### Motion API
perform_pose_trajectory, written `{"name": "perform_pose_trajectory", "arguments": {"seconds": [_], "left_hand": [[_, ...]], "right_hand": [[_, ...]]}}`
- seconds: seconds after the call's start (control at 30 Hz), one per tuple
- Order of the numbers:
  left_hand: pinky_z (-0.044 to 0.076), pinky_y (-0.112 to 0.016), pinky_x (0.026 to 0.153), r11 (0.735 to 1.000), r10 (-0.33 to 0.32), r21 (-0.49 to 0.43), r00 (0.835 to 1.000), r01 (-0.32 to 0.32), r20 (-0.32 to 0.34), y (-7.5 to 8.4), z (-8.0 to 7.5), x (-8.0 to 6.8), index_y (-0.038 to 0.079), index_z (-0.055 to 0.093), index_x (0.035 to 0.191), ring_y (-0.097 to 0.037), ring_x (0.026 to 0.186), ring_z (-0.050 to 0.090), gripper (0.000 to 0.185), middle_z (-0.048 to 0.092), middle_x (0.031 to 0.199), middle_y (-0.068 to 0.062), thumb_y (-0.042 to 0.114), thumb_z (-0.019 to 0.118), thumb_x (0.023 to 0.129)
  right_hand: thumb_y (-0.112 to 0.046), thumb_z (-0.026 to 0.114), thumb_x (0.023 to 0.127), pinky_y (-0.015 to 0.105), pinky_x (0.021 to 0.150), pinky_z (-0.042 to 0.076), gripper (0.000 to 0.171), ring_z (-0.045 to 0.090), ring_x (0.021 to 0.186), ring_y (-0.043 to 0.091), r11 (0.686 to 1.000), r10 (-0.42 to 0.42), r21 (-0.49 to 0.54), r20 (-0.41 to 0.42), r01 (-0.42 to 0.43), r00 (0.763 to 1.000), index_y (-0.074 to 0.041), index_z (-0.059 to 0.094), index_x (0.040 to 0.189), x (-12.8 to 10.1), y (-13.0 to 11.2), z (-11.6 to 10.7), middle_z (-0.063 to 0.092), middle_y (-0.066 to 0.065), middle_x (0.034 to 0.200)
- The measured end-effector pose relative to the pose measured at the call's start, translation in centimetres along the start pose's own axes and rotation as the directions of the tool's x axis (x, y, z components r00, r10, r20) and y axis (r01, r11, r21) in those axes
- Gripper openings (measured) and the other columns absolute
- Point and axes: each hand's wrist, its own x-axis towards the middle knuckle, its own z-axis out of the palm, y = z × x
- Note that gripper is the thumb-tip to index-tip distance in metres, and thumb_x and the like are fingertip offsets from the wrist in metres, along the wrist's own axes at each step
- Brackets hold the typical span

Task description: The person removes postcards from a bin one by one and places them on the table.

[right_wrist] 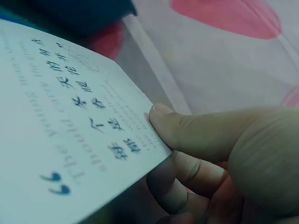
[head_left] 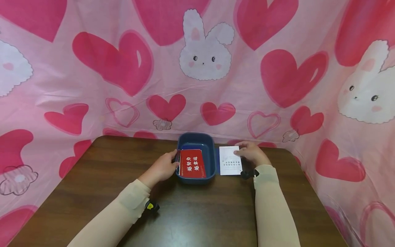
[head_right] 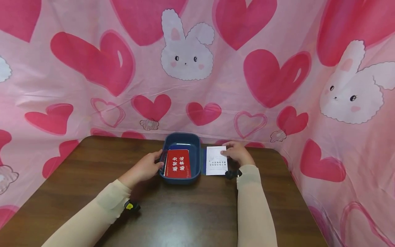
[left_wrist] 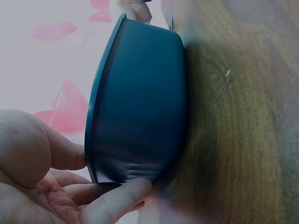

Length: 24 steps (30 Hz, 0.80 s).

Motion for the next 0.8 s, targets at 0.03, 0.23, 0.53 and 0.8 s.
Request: {"name": "perform_pose_trajectory", "arguments": {"seconds": [0.03, 0.23, 0.53, 0.8], "left_hand": [[0.041, -0.070, 0.132, 1.000, 0.001, -0.001, 1.000, -0.001, 0.001, 0.0, 0.0, 0.0, -0.003, 0.035, 0.175, -0.049, 0.164, 0.048, 0.072, 0.048, 0.175, -0.029, 0.018, 0.067, 0.115], [0.040, -0.070, 0.133, 1.000, 0.006, 0.002, 1.000, -0.006, -0.003, 0.2, 0.1, 0.0, -0.004, 0.035, 0.175, -0.049, 0.164, 0.048, 0.071, 0.048, 0.175, -0.030, 0.018, 0.066, 0.115], [0.040, -0.070, 0.133, 1.000, 0.002, 0.005, 1.000, -0.002, -0.004, 0.2, 0.0, -0.1, -0.003, 0.035, 0.175, -0.049, 0.164, 0.047, 0.072, 0.047, 0.176, -0.030, 0.019, 0.066, 0.115], [0.038, -0.070, 0.134, 1.000, 0.006, 0.004, 1.000, -0.006, -0.005, 0.1, 0.0, -0.2, -0.004, 0.034, 0.175, -0.049, 0.166, 0.045, 0.072, 0.045, 0.177, -0.029, 0.019, 0.066, 0.115]], "right_hand": [[-0.026, 0.084, 0.104, 0.060, 0.111, 0.059, 0.057, 0.069, 0.116, 0.037, 1.000, -0.005, -0.030, -0.010, 0.004, 1.000, -0.009, 0.064, 0.154, 0.1, 0.0, 0.1, 0.076, 0.020, 0.131], [-0.027, 0.087, 0.101, 0.068, 0.113, 0.057, 0.056, 0.067, 0.116, 0.040, 0.984, 0.017, -0.174, -0.077, -0.031, 0.997, -0.008, 0.068, 0.150, 0.9, 0.2, 0.5, 0.076, 0.023, 0.132], [-0.021, 0.086, 0.101, 0.066, 0.114, 0.056, 0.052, 0.063, 0.117, 0.042, 0.968, -0.008, -0.249, -0.121, -0.022, 0.993, -0.004, 0.070, 0.148, 1.2, 0.0, 1.3, 0.071, 0.025, 0.133], [-0.023, 0.087, 0.100, 0.066, 0.118, 0.055, 0.053, 0.065, 0.119, 0.041, 0.955, -0.034, -0.297, -0.140, -0.009, 0.990, -0.002, 0.070, 0.146, 1.3, 0.0, 1.9, 0.072, 0.025, 0.136]]}}
